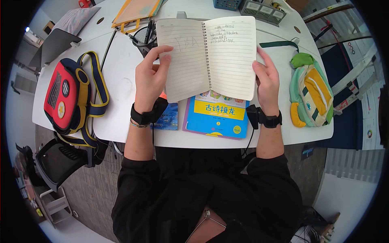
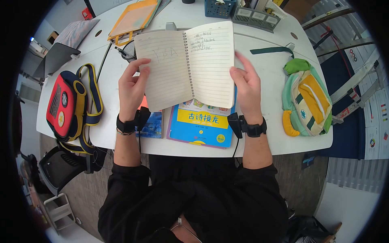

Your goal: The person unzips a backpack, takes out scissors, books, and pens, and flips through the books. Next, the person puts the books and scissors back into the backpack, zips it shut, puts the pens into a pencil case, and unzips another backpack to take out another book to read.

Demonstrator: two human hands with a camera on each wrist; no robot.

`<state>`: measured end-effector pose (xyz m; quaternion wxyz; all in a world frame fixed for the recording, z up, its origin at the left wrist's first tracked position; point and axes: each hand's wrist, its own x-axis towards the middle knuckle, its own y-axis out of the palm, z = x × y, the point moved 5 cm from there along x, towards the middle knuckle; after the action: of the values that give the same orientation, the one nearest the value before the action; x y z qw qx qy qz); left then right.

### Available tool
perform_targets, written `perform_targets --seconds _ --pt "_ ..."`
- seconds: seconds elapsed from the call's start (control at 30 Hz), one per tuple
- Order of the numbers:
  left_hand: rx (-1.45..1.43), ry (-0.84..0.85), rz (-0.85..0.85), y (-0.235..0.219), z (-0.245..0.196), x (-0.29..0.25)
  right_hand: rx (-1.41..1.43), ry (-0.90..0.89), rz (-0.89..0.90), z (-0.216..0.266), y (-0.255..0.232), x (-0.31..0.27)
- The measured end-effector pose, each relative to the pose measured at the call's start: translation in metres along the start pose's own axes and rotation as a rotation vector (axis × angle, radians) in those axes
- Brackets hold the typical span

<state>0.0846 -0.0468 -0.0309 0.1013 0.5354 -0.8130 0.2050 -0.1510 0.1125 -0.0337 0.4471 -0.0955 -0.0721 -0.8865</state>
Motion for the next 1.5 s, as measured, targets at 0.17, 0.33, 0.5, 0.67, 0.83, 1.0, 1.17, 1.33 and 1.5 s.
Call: perform_targets --seconds 0.17,0.33,0.5,0.67,0.83,1.0,1.17,1.33,1.5 --pt "0.012 0.036 0.023 0.0 0.004 0.001 0.183 0.185 0.272 -0.024 0.003 -0.003" --pt "0.02 0.049 0.044 -0.001 0.003 0.002 0.068 0.258 0.501 -0.016 0.037 -0.018" --pt "-0.073 -0.024 0.07 -0.001 0.007 0.001 0.003 0.258 0.544 -0.016 0.036 -0.019" --pt "-0.028 -0.014 0.117 -0.003 0.004 -0.001 -0.018 0.234 0.531 -0.016 0.034 -0.018" --pt "-0.01 -0.018 0.131 -0.003 0.001 -0.002 -0.07 0.282 0.513 -0.01 0.04 -0.021" --pt "-0.018 0.015 0.135 -0.004 0.013 -0.001 -0.054 0.213 0.519 -0.013 0.04 -0.021" --pt "-0.085 -0.016 0.087 0.001 0.008 0.001 -0.049 0.17 0.506 -0.013 0.032 -0.019" --pt "-0.021 0.017 0.046 0.0 0.006 0.003 -0.001 0.129 0.502 -0.014 0.028 -0.017" --pt "-0.027 0.038 0.028 -0.003 0.006 0.003 -0.02 0.114 0.489 -0.012 0.023 -0.016"
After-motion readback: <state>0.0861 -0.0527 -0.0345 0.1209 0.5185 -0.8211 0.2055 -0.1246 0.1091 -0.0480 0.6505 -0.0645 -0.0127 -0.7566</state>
